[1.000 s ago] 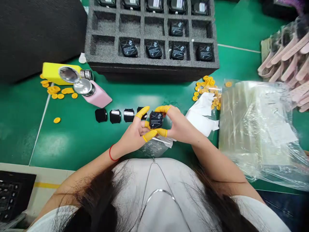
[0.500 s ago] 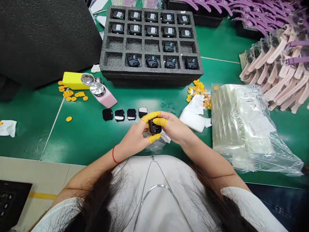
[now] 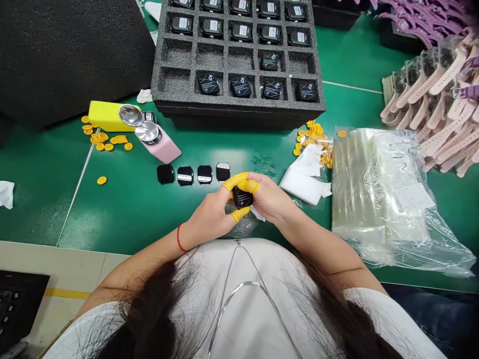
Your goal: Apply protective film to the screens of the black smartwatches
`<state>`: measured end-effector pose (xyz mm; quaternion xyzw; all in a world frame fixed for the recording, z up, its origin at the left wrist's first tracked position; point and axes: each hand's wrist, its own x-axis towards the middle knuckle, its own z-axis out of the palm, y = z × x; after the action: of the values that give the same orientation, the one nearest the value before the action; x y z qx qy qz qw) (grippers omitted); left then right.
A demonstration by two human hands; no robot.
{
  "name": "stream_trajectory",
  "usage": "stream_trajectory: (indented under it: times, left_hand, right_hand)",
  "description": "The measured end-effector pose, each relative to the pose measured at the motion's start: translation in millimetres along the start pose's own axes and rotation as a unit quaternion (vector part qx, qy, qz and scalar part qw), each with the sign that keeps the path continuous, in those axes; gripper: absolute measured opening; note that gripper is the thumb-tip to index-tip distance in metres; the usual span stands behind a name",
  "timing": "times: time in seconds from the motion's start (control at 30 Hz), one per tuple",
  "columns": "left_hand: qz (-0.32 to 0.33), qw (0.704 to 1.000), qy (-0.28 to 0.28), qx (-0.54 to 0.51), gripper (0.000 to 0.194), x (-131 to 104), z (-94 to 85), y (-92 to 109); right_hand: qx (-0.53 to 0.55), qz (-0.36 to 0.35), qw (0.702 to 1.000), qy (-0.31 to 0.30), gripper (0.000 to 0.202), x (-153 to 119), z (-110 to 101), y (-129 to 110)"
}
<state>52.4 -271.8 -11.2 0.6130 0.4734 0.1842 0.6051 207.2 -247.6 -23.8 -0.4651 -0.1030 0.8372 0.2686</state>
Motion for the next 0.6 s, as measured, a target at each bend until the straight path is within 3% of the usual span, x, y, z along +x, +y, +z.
stream_trajectory:
  times: [0.17,0.23,0.3,0.37,0.43,0.53,0.6]
  left_hand:
    - [-0.008,0.999,0.025,-0.025,0.060,-2,-0.2,-1]
    - [-0.015,0.997,0.038,-0.067,0.067,-5,-2.2,-1]
    - [-0.025,0.992,0.062,-0.106,0.075,-9,-5.0,-1]
    - [-0.046,0.987,0.079,-0.132,0.078,-14,-8.0,-1]
    - [-0.063,0.983,0.082,-0.151,0.077,-20,-11.4,-2]
    - [-0.065,0.980,0.085,-0.170,0.073,-30,-17.9,-5]
    - [-0.067,0.977,0.100,-0.177,0.073,-37,-23.4,-8]
  right_hand:
    - [-0.092,-0.036,0.994,-0.047,0.028,-2,-5,-7]
    - [-0.158,-0.062,0.983,-0.072,0.025,2,-4,-22]
    - [-0.223,-0.146,0.963,-0.046,0.018,18,2,-48]
    - [-0.291,-0.283,0.913,0.035,0.011,47,16,-78]
    - [-0.364,-0.380,0.841,0.130,0.011,88,34,-108]
    - [-0.491,-0.389,0.754,0.199,0.009,155,63,-138]
    - [-0.577,-0.365,0.704,0.199,0.012,190,79,-144]
